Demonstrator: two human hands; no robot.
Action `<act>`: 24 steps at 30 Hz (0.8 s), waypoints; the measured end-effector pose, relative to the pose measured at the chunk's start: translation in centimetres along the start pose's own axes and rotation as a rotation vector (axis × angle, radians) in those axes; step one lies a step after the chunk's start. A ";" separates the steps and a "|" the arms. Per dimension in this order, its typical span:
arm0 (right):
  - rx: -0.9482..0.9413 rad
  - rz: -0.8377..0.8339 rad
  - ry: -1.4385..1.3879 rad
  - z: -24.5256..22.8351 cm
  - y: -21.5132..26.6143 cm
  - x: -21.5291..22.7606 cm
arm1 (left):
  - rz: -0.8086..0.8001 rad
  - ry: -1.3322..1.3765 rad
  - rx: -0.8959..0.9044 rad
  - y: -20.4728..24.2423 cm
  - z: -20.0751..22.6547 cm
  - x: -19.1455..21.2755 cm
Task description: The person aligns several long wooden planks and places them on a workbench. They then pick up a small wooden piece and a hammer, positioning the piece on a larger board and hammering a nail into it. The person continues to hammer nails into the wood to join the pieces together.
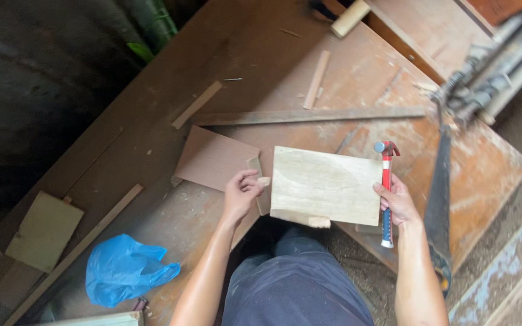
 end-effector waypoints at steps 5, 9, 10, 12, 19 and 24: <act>-0.055 0.156 0.022 1.6 4.2 5.9 | -0.130 -0.116 -0.043 -0.7 -0.8 -8.3; -0.066 0.185 0.111 0.3 3.4 7.3 | -0.079 -0.310 -0.142 -2.3 -0.9 -12.1; -0.065 0.194 0.147 0.0 3.0 7.6 | -0.072 -0.364 -0.118 -2.7 -1.1 -12.7; -0.053 0.227 0.189 -0.2 2.2 7.9 | -0.047 -0.464 -0.071 -3.5 -1.3 -13.7; -0.006 0.340 0.252 0.1 -1.9 10.2 | 0.064 -0.513 -0.217 -5.0 -0.2 -15.7; 0.081 0.418 0.444 -0.3 -2.8 10.2 | 0.099 -0.581 -0.257 -4.8 -0.1 -16.4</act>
Point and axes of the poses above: each hand's wrist, its own y-axis away from the middle knuckle, its own x-axis out of the back of the hand, z = x × y, the point moved 5 cm from there along -y, towards the middle knuckle, and after that the axes turned 11 degrees about -y, right-handed, at the moved point
